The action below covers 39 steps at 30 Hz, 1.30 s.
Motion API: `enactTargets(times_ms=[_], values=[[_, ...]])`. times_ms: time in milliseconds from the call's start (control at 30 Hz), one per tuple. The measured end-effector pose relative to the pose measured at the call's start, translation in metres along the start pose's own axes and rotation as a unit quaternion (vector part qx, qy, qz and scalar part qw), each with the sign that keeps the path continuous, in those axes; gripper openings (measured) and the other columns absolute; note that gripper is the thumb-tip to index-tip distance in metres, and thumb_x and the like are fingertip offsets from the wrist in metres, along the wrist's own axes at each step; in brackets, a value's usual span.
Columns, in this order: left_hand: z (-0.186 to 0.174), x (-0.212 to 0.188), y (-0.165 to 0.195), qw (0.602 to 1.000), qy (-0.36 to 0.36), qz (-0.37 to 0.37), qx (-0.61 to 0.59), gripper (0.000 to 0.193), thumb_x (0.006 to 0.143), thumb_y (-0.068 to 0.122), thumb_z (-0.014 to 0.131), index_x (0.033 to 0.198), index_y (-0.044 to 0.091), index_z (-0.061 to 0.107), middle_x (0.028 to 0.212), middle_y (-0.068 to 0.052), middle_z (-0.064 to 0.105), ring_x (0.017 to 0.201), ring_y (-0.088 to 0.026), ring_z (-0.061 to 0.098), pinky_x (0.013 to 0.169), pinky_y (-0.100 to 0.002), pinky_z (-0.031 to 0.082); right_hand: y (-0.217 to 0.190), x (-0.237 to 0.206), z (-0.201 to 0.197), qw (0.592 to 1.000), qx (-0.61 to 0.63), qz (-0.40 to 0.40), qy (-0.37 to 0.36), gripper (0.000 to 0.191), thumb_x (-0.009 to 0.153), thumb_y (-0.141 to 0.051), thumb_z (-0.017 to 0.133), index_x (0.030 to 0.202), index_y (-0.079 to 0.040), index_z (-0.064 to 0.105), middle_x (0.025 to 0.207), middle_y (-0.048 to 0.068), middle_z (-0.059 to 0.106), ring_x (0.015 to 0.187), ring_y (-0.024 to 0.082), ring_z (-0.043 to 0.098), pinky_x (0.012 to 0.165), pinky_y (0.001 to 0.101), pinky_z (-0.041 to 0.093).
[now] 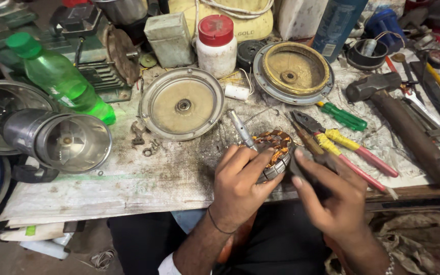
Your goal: The person holds a motor armature in the left hand and uses a metal file in the right hand to scrape and smooth the copper windings and commutator segments. The person rotates the armature to access different areas while filing.
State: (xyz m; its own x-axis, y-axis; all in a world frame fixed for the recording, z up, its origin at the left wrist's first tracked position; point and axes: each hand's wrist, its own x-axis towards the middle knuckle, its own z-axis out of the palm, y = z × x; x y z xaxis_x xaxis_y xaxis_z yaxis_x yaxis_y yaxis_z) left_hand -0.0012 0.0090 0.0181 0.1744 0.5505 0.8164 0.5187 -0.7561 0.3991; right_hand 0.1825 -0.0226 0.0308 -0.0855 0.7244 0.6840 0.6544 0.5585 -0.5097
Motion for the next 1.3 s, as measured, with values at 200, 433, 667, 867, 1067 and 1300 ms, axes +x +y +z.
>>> enactTargets(times_ms=[200,433,667,867,1067,1300], values=[[0.000,0.000,-0.001,1.000,0.004,0.006,0.004,0.044,0.072,0.011,0.089,0.110,-0.003,0.071,0.091,-0.007,0.059,0.085,-0.025,0.058,0.074,-0.036,0.051,-0.002,0.000,-0.002,0.999,0.017,-0.014,-0.024,0.048,0.074,0.001,0.077,0.121,0.003,0.071,0.095,0.016,0.069,0.083,0.021,0.068,0.077,0.0283,0.052],[0.000,0.001,-0.001,0.999,-0.006,-0.027,-0.022,0.044,0.072,0.012,0.089,0.110,0.001,0.072,0.093,-0.007,0.061,0.087,-0.024,0.059,0.077,-0.035,0.051,0.003,-0.002,0.003,1.000,-0.014,-0.015,0.000,0.046,0.077,0.002,0.077,0.122,0.005,0.070,0.093,0.018,0.066,0.080,0.022,0.065,0.074,0.0290,0.052],[-0.008,0.003,-0.003,0.997,-0.075,-0.031,0.002,0.048,0.073,0.022,0.089,0.115,0.004,0.073,0.100,-0.005,0.065,0.098,-0.023,0.060,0.088,-0.039,0.045,0.004,-0.003,0.007,0.999,-0.019,-0.022,0.015,0.045,0.080,0.001,0.077,0.125,0.005,0.069,0.096,0.017,0.067,0.084,0.022,0.066,0.075,0.0306,0.053],[-0.021,0.011,-0.004,0.992,-0.114,-0.028,0.033,0.057,0.069,0.025,0.088,0.121,0.007,0.070,0.111,-0.005,0.065,0.106,-0.025,0.059,0.092,-0.041,0.043,0.005,-0.003,0.008,0.999,-0.031,-0.012,0.012,0.045,0.082,0.000,0.077,0.125,0.005,0.069,0.097,0.018,0.068,0.086,0.023,0.068,0.076,0.0310,0.054],[-0.031,0.013,-0.009,0.990,-0.133,-0.040,0.030,0.061,0.069,0.027,0.089,0.123,0.008,0.070,0.106,-0.006,0.063,0.103,-0.026,0.059,0.090,-0.041,0.044,0.009,-0.004,0.010,0.999,-0.038,-0.011,0.027,0.043,0.084,-0.001,0.076,0.126,0.004,0.069,0.101,0.019,0.068,0.089,0.024,0.068,0.080,0.0314,0.055],[-0.018,0.006,-0.014,0.997,-0.083,-0.006,-0.001,0.043,0.076,0.025,0.088,0.111,0.005,0.074,0.099,-0.004,0.063,0.094,-0.023,0.062,0.084,-0.036,0.053,0.018,-0.005,0.010,0.998,-0.048,0.001,0.033,0.045,0.084,-0.003,0.077,0.127,0.002,0.070,0.098,0.019,0.068,0.089,0.025,0.068,0.078,0.0321,0.053]])
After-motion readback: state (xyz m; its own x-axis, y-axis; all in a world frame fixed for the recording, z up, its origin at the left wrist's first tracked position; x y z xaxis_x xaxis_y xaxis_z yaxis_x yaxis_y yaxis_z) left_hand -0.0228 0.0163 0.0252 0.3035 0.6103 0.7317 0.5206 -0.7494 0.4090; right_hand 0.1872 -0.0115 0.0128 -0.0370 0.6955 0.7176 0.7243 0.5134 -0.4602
